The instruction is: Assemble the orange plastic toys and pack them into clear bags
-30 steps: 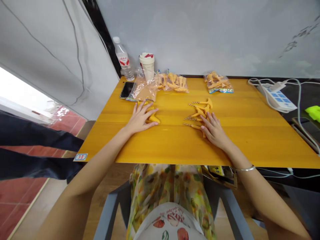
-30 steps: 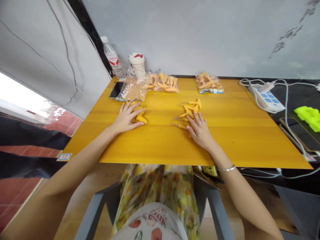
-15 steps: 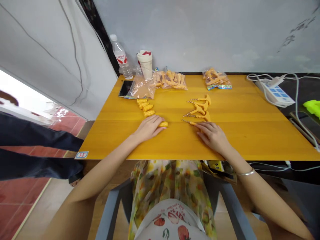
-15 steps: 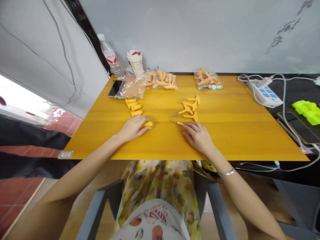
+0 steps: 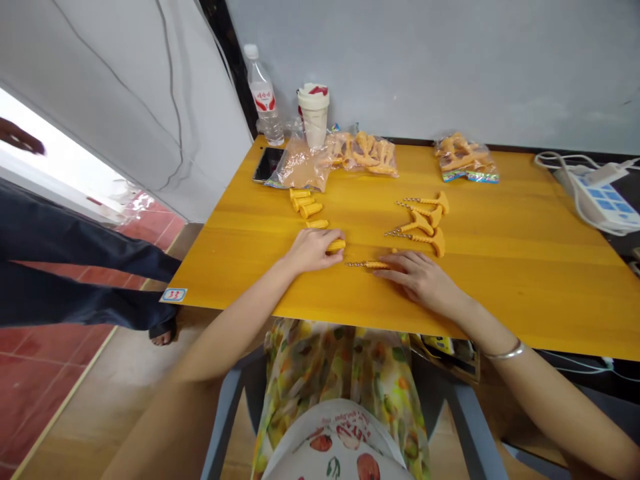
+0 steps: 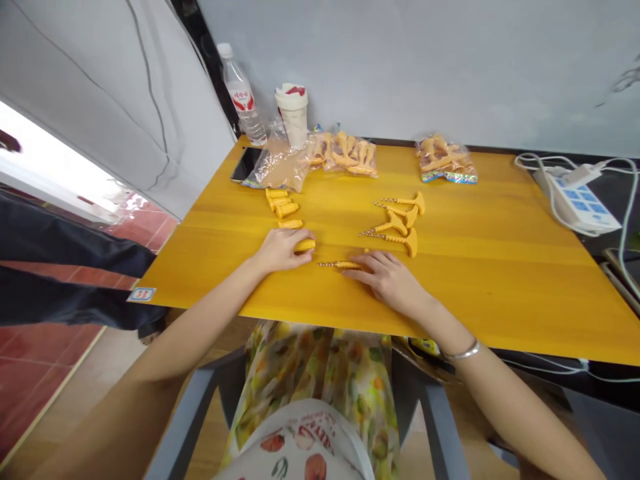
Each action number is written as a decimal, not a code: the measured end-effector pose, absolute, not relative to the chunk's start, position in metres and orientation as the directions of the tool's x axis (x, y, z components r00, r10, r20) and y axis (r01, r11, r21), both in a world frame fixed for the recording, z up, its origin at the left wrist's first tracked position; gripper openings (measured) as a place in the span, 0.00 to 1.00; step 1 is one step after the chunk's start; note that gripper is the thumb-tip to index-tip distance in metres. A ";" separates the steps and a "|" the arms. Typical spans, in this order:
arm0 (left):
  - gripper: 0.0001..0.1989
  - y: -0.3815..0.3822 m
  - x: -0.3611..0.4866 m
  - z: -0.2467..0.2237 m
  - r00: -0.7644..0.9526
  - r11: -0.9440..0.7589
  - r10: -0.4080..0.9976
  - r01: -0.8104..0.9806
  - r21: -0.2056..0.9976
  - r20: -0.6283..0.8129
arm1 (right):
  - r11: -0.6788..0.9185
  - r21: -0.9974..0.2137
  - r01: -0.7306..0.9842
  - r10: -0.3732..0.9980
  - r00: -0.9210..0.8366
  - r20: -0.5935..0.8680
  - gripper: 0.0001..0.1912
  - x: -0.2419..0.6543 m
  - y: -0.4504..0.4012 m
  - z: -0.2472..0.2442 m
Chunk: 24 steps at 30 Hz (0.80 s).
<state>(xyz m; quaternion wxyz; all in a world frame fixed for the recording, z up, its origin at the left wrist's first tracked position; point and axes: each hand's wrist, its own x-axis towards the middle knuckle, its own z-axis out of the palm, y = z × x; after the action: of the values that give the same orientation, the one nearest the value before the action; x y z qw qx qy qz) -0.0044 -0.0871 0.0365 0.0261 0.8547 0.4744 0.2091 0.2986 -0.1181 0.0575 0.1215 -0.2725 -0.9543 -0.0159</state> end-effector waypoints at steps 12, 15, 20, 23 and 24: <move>0.11 -0.082 -0.009 0.041 0.524 -0.645 0.754 0.704 0.296 0.395 | 0.807 -0.179 0.563 0.590 -0.783 0.197 0.21 0.314 -0.115 0.062; 0.11 -0.082 -0.007 0.040 0.550 -0.671 0.736 0.669 0.319 0.394 | 0.798 -0.180 0.575 0.601 -0.778 0.182 0.20 0.318 -0.116 0.063; 0.11 -0.082 -0.005 0.037 0.539 -0.683 0.729 0.614 0.396 0.421 | 0.793 -0.185 0.581 0.607 -0.779 0.155 0.18 0.319 -0.118 0.067; 0.11 -0.083 -0.007 0.036 0.538 -0.677 0.735 0.614 0.406 0.413 | 0.794 -0.200 0.574 0.603 -0.785 0.142 0.15 0.314 -0.120 0.069; 0.11 -0.083 -0.007 0.036 0.540 -0.675 0.737 0.616 0.405 0.406 | 0.791 -0.212 0.574 0.607 -0.781 0.148 0.14 0.312 -0.119 0.068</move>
<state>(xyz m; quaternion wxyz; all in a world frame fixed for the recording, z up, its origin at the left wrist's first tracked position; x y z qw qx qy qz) -0.0073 -0.0830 0.0361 0.1074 0.8710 0.3884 0.2811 0.3124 -0.1194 0.0683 0.1048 -0.3138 -0.9405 0.0780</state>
